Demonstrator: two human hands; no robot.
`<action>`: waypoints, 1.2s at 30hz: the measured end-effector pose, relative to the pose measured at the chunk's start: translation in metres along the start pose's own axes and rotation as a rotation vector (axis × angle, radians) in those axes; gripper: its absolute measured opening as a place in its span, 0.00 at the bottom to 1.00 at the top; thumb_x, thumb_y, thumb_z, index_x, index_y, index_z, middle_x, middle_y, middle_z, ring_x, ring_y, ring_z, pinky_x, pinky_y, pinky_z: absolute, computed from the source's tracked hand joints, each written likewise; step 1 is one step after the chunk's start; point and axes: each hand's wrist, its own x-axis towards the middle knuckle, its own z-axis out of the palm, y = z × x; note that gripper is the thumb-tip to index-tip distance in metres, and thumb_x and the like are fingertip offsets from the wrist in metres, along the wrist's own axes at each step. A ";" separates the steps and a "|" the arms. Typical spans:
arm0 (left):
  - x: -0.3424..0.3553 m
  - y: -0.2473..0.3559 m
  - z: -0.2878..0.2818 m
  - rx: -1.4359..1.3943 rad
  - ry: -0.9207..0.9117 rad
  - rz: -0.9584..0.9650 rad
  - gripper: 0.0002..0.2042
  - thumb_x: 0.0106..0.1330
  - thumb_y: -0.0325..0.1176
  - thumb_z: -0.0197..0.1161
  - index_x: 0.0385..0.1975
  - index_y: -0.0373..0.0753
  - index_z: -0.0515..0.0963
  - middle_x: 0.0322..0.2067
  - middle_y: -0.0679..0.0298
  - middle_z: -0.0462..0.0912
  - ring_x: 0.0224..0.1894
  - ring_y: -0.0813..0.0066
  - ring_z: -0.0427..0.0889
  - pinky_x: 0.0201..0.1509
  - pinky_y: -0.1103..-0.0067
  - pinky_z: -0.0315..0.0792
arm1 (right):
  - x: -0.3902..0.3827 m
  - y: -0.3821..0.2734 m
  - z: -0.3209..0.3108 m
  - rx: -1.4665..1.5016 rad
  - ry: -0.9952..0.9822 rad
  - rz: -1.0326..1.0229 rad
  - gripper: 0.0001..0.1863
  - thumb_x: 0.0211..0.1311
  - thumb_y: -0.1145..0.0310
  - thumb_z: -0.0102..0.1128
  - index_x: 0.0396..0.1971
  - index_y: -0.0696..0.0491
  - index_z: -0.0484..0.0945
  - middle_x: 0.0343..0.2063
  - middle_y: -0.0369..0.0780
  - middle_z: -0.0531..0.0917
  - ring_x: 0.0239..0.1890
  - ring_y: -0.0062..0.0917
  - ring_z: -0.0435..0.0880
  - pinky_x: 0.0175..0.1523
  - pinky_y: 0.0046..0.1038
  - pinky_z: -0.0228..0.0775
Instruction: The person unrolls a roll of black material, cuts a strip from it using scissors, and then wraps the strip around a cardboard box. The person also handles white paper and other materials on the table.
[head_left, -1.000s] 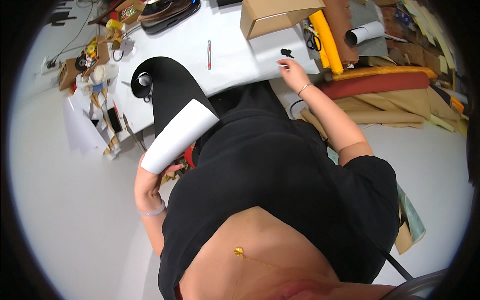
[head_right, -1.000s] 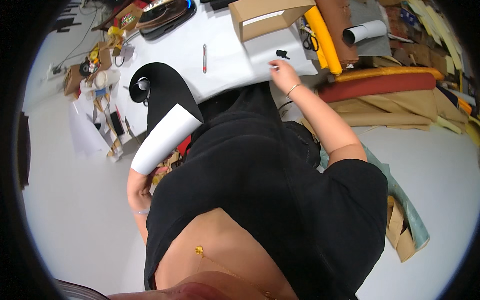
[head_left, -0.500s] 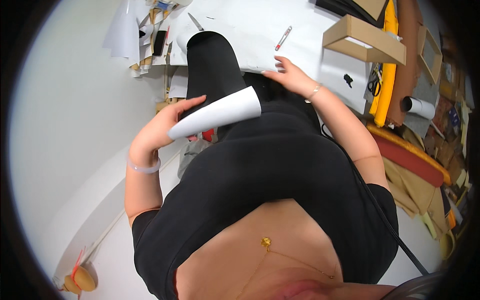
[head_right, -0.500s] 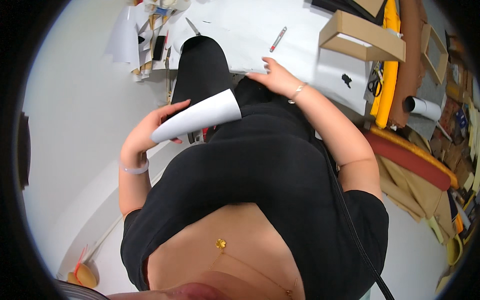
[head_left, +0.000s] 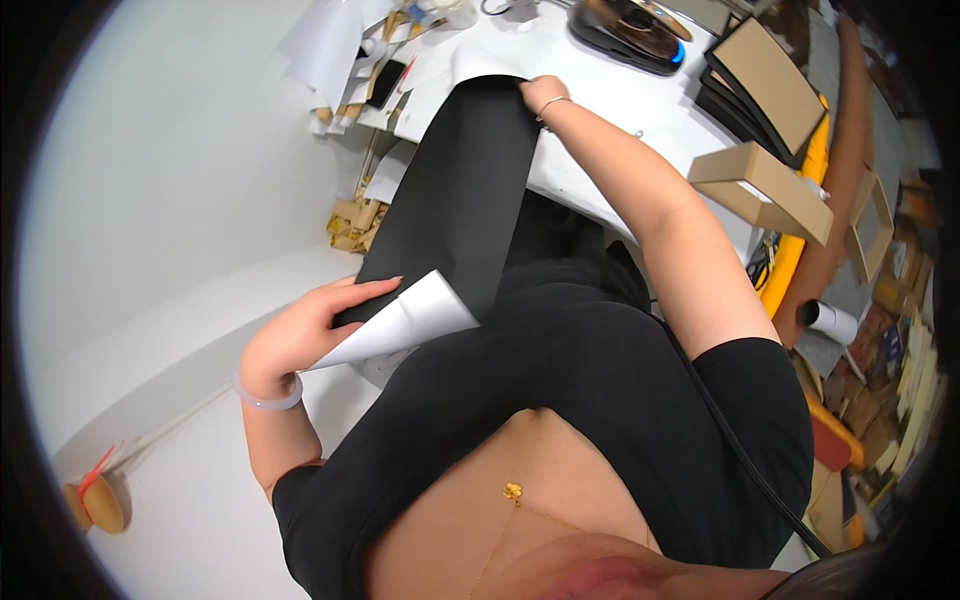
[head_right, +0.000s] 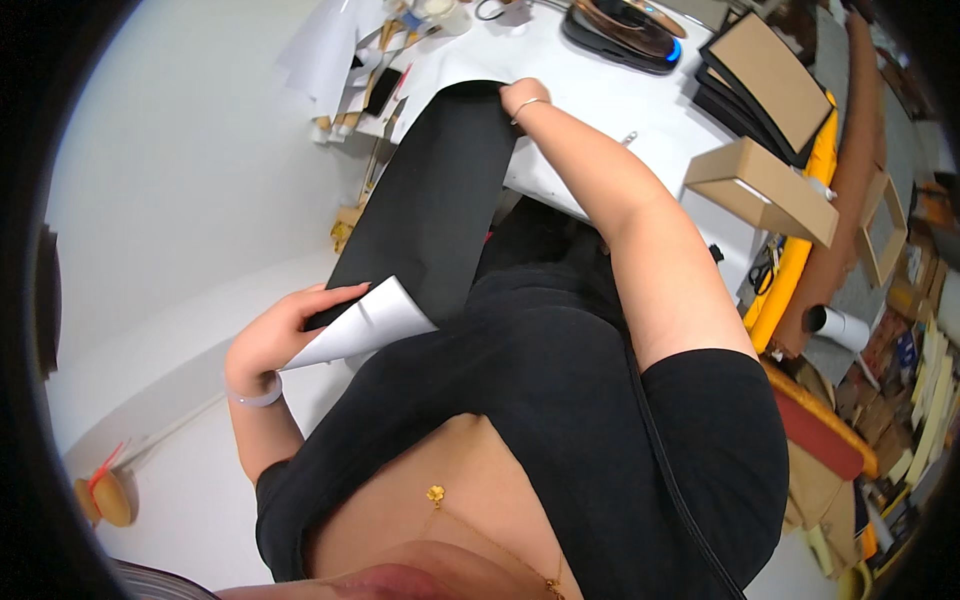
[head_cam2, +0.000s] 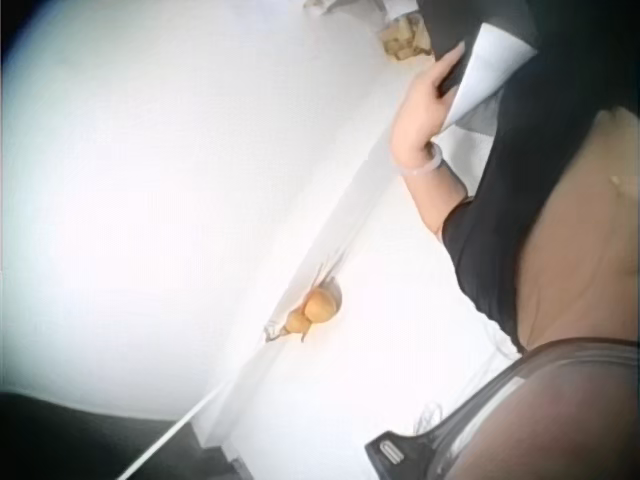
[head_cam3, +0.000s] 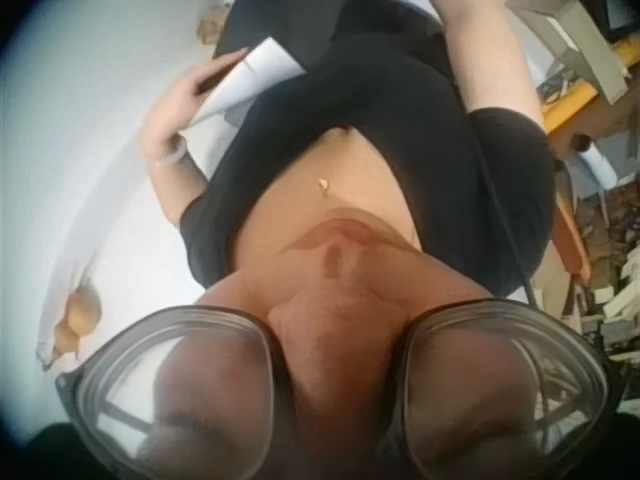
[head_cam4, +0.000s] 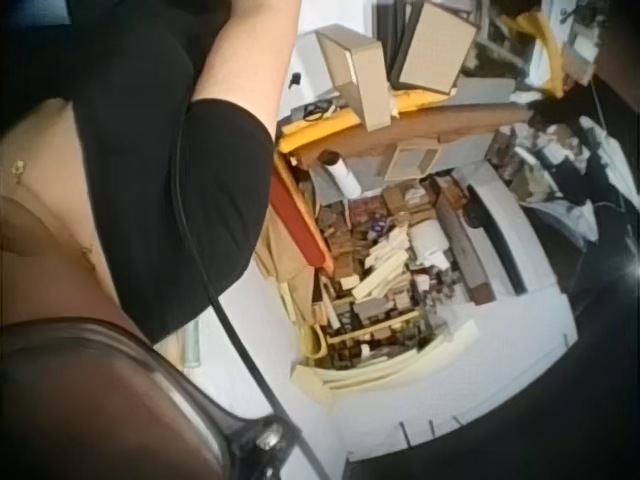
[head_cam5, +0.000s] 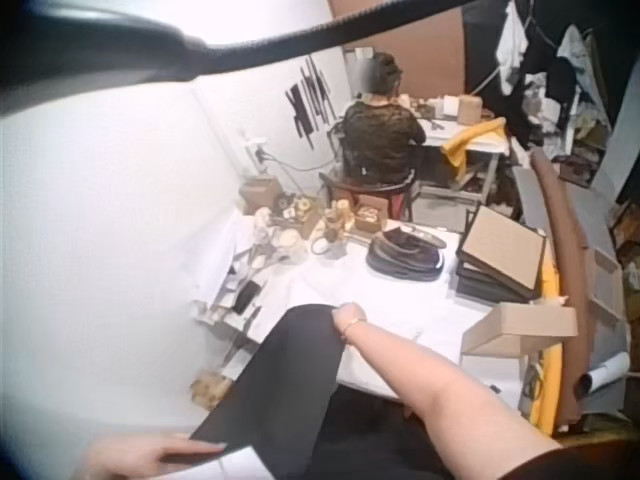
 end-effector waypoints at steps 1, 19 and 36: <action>-0.010 -0.018 -0.001 -0.077 0.022 -0.066 0.27 0.62 0.14 0.56 0.62 0.43 0.78 0.41 0.61 0.80 0.42 0.69 0.77 0.51 0.79 0.71 | 0.012 0.004 0.005 0.078 0.056 0.024 0.19 0.63 0.55 0.61 0.41 0.56 0.87 0.40 0.49 0.88 0.44 0.44 0.87 0.52 0.41 0.77; -0.174 -0.222 0.006 -0.434 0.320 -0.993 0.16 0.64 0.16 0.62 0.48 0.39 0.87 0.41 0.65 0.89 0.43 0.77 0.81 0.54 0.80 0.72 | 0.194 0.060 0.126 0.639 -0.320 0.475 0.12 0.74 0.58 0.59 0.44 0.52 0.77 0.42 0.36 0.84 0.45 0.28 0.82 0.51 0.37 0.79; -0.163 -0.109 -0.020 -0.259 0.662 -1.051 0.13 0.65 0.14 0.59 0.43 0.33 0.87 0.31 0.66 0.86 0.33 0.80 0.77 0.44 0.82 0.72 | 0.156 0.052 0.208 -0.608 0.091 -0.177 0.15 0.63 0.60 0.64 0.43 0.54 0.80 0.40 0.48 0.86 0.49 0.39 0.86 0.53 0.38 0.79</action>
